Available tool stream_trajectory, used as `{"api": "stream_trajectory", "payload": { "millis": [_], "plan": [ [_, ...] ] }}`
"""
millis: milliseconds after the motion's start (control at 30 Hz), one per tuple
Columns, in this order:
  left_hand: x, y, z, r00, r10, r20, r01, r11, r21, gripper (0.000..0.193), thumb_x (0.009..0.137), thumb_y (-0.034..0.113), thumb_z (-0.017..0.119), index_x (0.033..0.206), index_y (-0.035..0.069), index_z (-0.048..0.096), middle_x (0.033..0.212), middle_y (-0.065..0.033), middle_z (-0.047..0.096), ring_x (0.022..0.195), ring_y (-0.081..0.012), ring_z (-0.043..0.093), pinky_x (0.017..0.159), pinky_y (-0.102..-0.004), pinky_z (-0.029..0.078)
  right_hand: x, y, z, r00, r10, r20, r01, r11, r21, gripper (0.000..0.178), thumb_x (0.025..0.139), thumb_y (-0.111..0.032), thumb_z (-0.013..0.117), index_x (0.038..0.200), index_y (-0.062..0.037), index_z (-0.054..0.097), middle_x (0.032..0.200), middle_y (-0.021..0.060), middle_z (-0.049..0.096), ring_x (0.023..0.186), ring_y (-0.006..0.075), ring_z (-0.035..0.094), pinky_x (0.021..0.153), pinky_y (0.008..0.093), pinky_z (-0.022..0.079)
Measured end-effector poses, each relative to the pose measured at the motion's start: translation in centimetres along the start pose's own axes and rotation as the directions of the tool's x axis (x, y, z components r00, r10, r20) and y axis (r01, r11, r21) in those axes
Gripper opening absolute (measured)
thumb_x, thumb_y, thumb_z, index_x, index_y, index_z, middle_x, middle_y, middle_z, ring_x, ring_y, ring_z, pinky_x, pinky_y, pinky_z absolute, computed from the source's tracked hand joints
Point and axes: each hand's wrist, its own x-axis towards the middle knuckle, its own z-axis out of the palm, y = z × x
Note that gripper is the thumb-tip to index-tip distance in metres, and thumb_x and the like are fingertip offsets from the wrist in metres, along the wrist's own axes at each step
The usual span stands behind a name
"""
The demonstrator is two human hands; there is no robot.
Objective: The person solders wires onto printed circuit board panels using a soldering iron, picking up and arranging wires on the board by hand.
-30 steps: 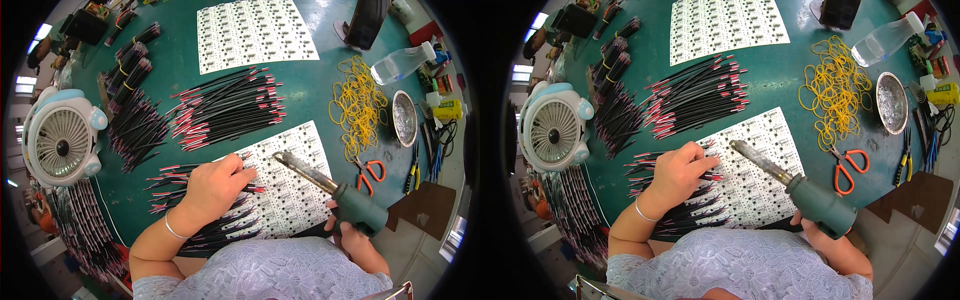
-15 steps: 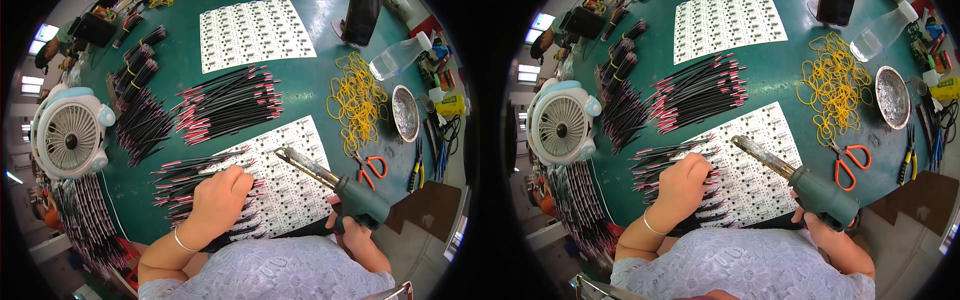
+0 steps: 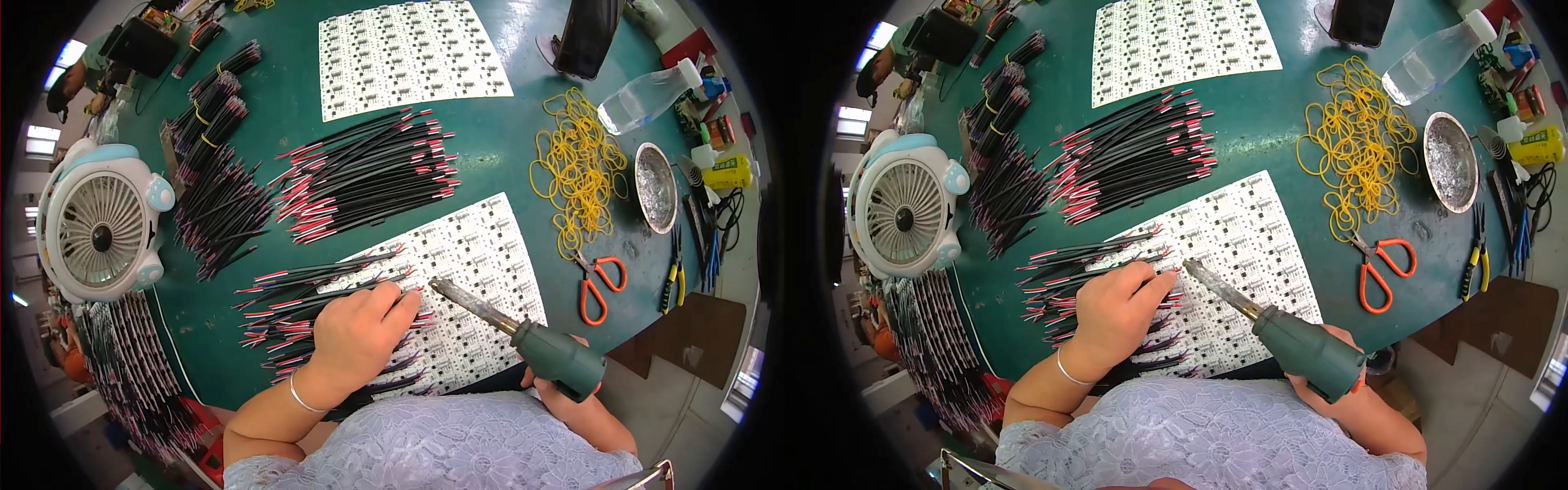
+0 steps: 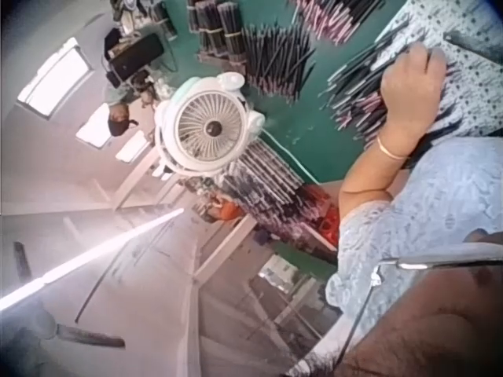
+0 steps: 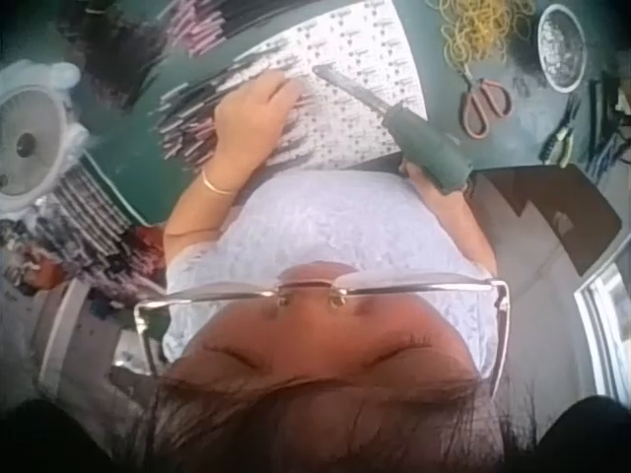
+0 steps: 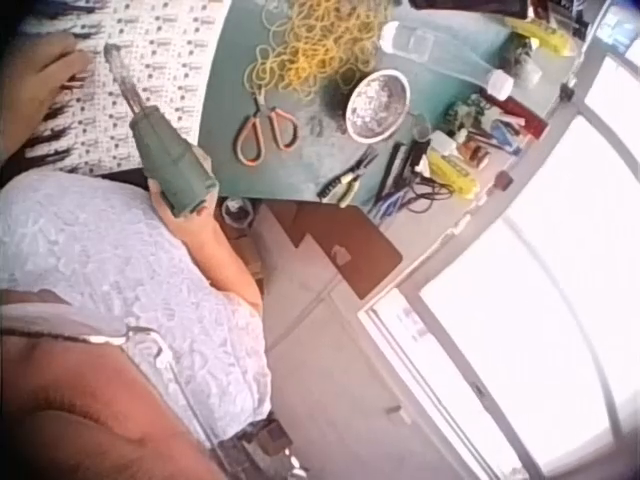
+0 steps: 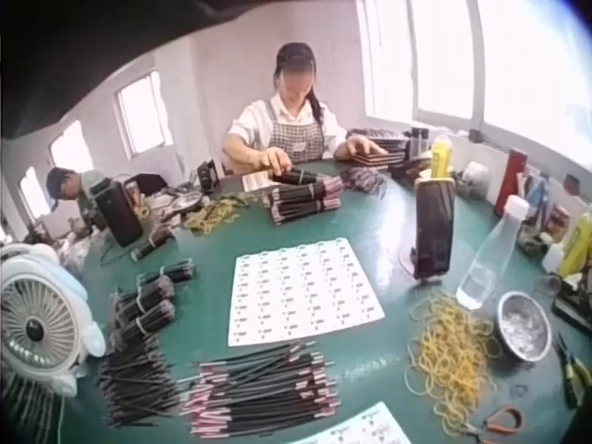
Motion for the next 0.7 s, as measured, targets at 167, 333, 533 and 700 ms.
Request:
{"api": "stream_trajectory", "payload": {
  "millis": [167,333,533,700],
  "plan": [
    [0.0,0.0,0.1,1.0,-0.002,0.0,0.002,1.0,0.015,0.02,0.07,0.01,0.067,0.09,0.012,0.069,0.078,-0.0003,0.055,0.056,-0.0168,0.056,0.047,-0.0291,0.044,1.0,-0.7,-0.1,0.986,-0.15,0.073,0.161,0.97,-0.183,0.027,0.085,-0.008,0.055,0.11,0.001,0.056,0.087,0.0085,0.06,0.061,0.0163,0.063,0.058,0.03,0.051],
    [0.2,0.4,-0.2,0.999,-0.034,0.008,0.034,0.999,0.019,0.02,0.07,0.009,0.066,0.09,0.012,0.069,0.076,-0.001,0.054,0.051,-0.0177,0.053,0.044,-0.0295,0.042,0.6,-0.5,0.3,0.987,-0.148,0.061,0.158,0.964,-0.216,0.027,0.086,-0.008,0.055,0.111,0.0021,0.055,0.085,0.0085,0.059,0.063,0.0157,0.062,0.06,0.0294,0.051],
    [0.3,0.5,-0.3,0.998,-0.055,0.044,0.055,0.998,0.017,0.023,0.07,0.007,0.065,0.092,0.013,0.068,0.075,-0.0015,0.052,0.05,-0.0186,0.052,0.044,-0.0305,0.043,1.2,-2.0,0.1,0.997,-0.042,0.063,0.054,0.977,-0.206,0.026,0.077,-0.003,0.063,0.102,-0.0022,0.06,0.093,0.0102,0.062,0.077,0.022,0.062,0.069,0.0326,0.051],
    [0.2,0.4,-0.2,0.997,-0.063,0.046,0.062,0.998,0.012,0.023,0.07,0.006,0.066,0.091,0.013,0.068,0.076,-0.0018,0.052,0.05,-0.0188,0.052,0.044,-0.0308,0.043,1.4,-1.6,-0.1,0.983,-0.164,0.08,0.179,0.952,-0.25,0.021,0.086,-0.002,0.054,0.107,0.0026,0.054,0.083,0.0088,0.059,0.062,0.0149,0.062,0.06,0.028,0.05]
  ]
}}
